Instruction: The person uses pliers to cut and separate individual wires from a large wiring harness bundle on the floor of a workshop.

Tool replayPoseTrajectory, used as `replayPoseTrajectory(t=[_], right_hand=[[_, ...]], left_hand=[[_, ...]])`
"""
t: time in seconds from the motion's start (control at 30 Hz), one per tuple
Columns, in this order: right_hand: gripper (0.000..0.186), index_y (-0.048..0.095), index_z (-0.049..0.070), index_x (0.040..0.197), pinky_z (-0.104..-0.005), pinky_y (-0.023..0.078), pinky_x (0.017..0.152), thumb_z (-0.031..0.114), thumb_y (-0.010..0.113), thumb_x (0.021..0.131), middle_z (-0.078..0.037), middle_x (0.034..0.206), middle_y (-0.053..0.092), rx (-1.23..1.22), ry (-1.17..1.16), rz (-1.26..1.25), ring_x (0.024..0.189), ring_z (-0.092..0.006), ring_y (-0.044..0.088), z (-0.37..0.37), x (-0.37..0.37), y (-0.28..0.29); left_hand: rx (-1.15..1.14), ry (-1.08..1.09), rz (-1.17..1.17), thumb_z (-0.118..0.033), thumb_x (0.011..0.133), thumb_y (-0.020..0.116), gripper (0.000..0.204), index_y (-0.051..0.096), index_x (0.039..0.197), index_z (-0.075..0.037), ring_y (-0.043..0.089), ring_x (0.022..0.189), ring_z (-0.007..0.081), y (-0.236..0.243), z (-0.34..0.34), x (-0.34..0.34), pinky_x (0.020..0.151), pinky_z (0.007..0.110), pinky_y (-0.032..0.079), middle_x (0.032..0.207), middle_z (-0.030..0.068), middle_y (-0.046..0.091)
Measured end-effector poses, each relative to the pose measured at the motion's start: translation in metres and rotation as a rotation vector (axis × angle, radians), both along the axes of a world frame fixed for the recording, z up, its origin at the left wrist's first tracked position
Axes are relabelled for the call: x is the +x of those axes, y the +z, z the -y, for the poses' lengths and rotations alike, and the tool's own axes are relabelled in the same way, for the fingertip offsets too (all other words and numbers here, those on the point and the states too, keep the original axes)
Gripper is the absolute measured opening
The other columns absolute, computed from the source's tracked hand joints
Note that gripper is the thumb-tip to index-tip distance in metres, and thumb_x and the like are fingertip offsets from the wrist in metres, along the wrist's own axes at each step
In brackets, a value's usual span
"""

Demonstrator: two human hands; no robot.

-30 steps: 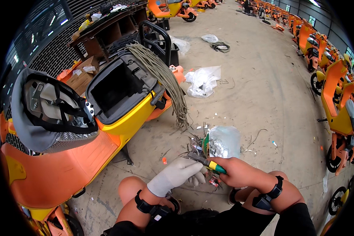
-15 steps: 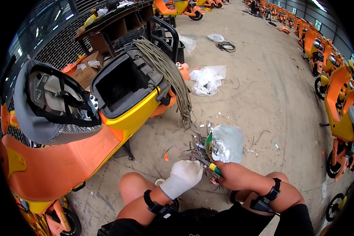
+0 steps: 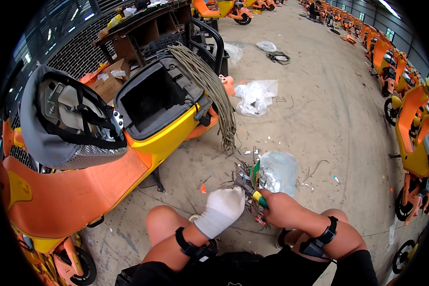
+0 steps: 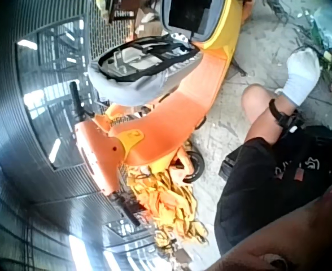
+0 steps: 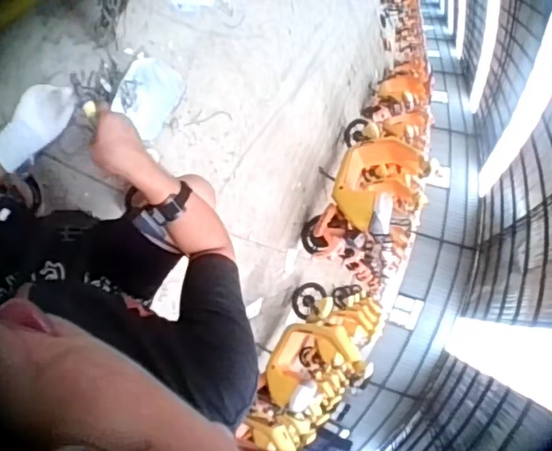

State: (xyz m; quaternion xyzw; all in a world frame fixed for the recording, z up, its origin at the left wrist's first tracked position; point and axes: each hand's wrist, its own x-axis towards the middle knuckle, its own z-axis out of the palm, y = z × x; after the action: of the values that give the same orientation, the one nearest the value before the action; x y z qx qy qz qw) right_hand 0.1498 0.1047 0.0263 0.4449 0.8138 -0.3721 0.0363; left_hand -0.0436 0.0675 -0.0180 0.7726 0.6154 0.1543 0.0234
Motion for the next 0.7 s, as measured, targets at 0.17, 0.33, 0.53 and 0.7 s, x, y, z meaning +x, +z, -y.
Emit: replayPoseTrajectory(t=[0.17, 0.33, 0.53, 0.7], right_hand=[[0.060, 0.047, 0.004, 0.135, -0.0481, 0.051, 0.073, 0.002, 0.060, 0.076, -0.025, 0.089, 0.066, 0.139, 0.051, -0.217, 0.082, -0.0427, 0.064, -0.011, 0.007, 0.019], [0.064, 0.049, 0.007, 0.136, -0.0447, 0.050, 0.081, -0.001, 0.061, 0.074, -0.019, 0.105, 0.066, 0.349, 0.241, -0.418, 0.091, -0.0378, 0.063, -0.019, 0.014, 0.019], [0.069, 0.052, 0.009, 0.134, -0.0416, 0.047, 0.092, -0.006, 0.064, 0.068, -0.012, 0.120, 0.063, 0.506, 0.364, -0.711, 0.104, -0.0340, 0.061, -0.029, 0.007, 0.012], [0.069, 0.052, 0.008, 0.134, -0.0414, 0.048, 0.091, -0.007, 0.063, 0.068, -0.013, 0.119, 0.064, 0.516, 0.362, -0.808, 0.104, -0.0338, 0.061, -0.034, -0.001, -0.001]], left_hand=[[-0.755, 0.026, 0.904, -0.029, 0.099, 0.049, 0.040, 0.065, 0.097, 0.007, 0.069, 0.072, 0.0186, 0.054, -0.013, -0.020, 0.069, 0.031, 0.054, 0.082, 0.0147, 0.071], [-1.111, -0.453, 1.590, -0.032, 0.102, 0.042, 0.046, 0.059, 0.117, 0.009, 0.068, 0.071, 0.0209, 0.055, -0.003, -0.039, 0.068, 0.030, 0.053, 0.081, 0.0129, 0.070], [-1.362, -0.564, 2.084, -0.037, 0.099, 0.042, 0.055, 0.056, 0.116, 0.013, 0.060, 0.052, 0.0298, 0.055, 0.014, -0.017, 0.049, 0.038, 0.046, 0.068, 0.0211, 0.062], [-1.360, -0.697, 2.308, -0.030, 0.102, 0.042, 0.046, 0.053, 0.118, 0.011, 0.062, 0.053, 0.0268, 0.046, 0.014, -0.008, 0.050, 0.034, 0.050, 0.078, 0.0196, 0.066]])
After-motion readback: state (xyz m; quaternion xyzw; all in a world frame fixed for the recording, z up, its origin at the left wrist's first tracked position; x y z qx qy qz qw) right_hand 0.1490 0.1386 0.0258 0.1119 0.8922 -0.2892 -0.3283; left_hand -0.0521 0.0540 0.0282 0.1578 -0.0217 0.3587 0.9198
